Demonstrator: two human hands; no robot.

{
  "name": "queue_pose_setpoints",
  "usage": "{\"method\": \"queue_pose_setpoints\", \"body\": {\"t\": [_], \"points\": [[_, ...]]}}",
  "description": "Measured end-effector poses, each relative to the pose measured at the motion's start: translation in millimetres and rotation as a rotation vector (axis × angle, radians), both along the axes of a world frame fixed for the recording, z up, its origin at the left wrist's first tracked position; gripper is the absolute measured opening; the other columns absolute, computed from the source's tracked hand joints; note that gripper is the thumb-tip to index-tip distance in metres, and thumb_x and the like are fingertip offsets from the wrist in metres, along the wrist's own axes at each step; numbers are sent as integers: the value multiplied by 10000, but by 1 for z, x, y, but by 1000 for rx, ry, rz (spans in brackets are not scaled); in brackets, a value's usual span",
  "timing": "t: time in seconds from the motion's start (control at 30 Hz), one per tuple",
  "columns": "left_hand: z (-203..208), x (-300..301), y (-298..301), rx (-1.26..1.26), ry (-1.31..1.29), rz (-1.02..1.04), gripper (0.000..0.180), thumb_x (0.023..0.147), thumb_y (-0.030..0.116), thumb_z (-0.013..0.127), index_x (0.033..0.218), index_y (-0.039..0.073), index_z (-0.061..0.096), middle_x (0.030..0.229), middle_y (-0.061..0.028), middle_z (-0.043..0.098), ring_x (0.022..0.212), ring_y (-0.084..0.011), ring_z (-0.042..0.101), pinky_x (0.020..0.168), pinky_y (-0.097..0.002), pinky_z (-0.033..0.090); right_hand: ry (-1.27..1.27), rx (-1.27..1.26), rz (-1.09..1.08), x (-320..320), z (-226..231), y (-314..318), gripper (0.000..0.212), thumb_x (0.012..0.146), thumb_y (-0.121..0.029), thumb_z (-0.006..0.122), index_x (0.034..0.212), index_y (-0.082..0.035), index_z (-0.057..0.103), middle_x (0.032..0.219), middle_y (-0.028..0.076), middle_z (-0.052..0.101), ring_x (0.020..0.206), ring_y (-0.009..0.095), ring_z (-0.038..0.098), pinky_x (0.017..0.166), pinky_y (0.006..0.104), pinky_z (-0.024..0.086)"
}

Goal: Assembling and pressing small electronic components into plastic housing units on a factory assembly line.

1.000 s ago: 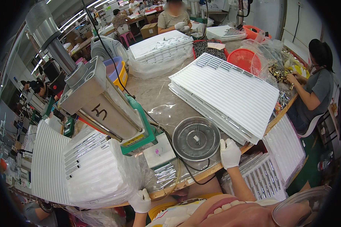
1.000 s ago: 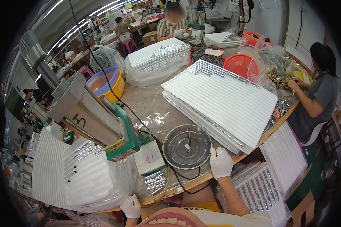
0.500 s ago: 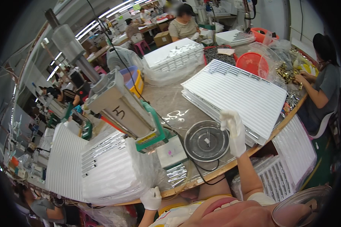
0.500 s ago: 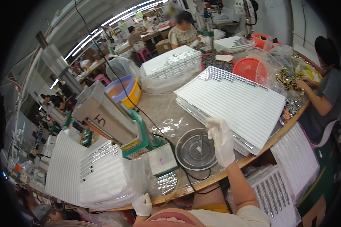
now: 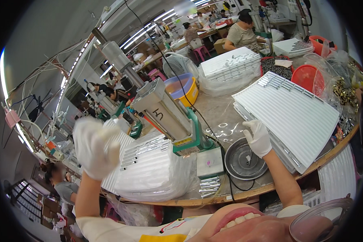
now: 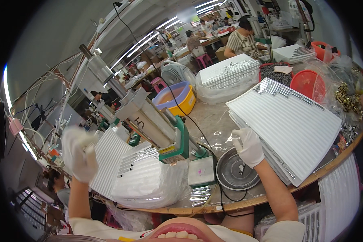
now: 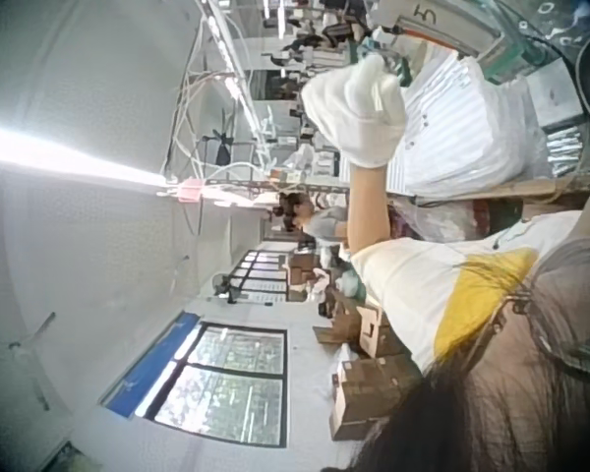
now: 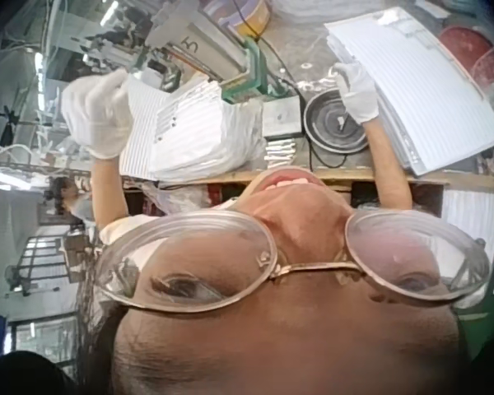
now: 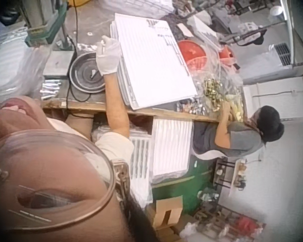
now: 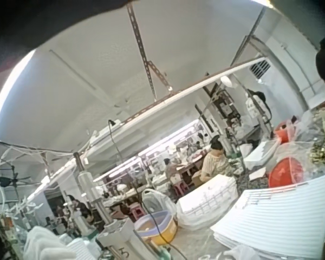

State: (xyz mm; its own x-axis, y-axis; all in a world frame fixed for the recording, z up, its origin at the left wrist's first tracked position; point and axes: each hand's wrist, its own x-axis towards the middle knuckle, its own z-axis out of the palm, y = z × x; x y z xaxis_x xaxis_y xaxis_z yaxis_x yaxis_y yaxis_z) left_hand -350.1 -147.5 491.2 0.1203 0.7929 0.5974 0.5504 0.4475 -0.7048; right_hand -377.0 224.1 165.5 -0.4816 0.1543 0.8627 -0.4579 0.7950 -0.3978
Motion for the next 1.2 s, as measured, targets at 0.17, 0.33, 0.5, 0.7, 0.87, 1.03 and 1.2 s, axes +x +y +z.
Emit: {"method": "queue_pose_setpoints", "body": {"t": [0.17, 0.33, 0.5, 0.7, 0.87, 1.03, 1.2], "points": [[86, -30, 77, 124, 348, -53, 414, 935, 96, 712, 1342, 116, 638, 1087, -62, 731, 892, -174, 686, 826, -335, 560, -65, -56, -16, -10, -10, 3, 244, 861, -109, 724, 1100, -78, 682, 1006, 120, 674, 974, 337, 631, 868, 447, 505], [135, -34, 87, 524, 230, 126, 539, 989, 165, 678, 1500, 216, 514, 1097, 1, 740, 895, -79, 707, 746, -280, 606, -81, -62, -72, -16, -17, 6, 240, 877, -149, 717, 1106, -86, 686, 1012, 116, 669, 984, 326, 631, 875, 437, 506], [128, -31, 71, 441, 339, 82, 572, 986, 145, 684, 1511, 293, 514, 1031, 44, 730, 791, -120, 678, 695, -307, 575, -123, -87, -64, -17, -16, 2, 194, 911, -202, 698, 1066, -85, 694, 1001, 111, 664, 966, 322, 633, 853, 437, 517], [35, -20, 75, 212, 184, 37, 535, 971, 58, 685, 1487, 118, 554, 921, -39, 673, 788, -150, 618, 770, -304, 505, -249, -71, -142, -10, -20, 11, 184, 948, -234, 663, 1044, -82, 701, 985, 124, 673, 932, 321, 651, 821, 431, 535], [-81, 49, 56, -583, -347, 28, 233, 848, 147, 625, 1070, 116, 691, 985, -20, 647, 846, -146, 641, 804, -357, 500, -327, -48, -113, -16, -11, 14, 198, 956, -245, 657, 1015, -64, 711, 963, 141, 673, 930, 332, 653, 834, 440, 535], [-260, 9, 9, -258, -819, 15, 492, 780, 129, 737, 1263, 122, 646, 1088, -45, 658, 973, -227, 618, 846, -390, 479, -355, -32, -131, -23, -19, 23, 212, 951, -248, 665, 1012, -50, 709, 998, 147, 691, 965, 336, 655, 855, 435, 532], [-355, 32, -11, 414, -1276, 164, 846, 744, 126, 830, 1484, 11, 438, 1383, -212, 550, 1226, -390, 536, 1076, -480, 407, -323, 36, -33, -21, -13, 11, 193, 935, -242, 678, 984, -58, 713, 930, 120, 693, 900, 331, 662, 809, 422, 541]]}}
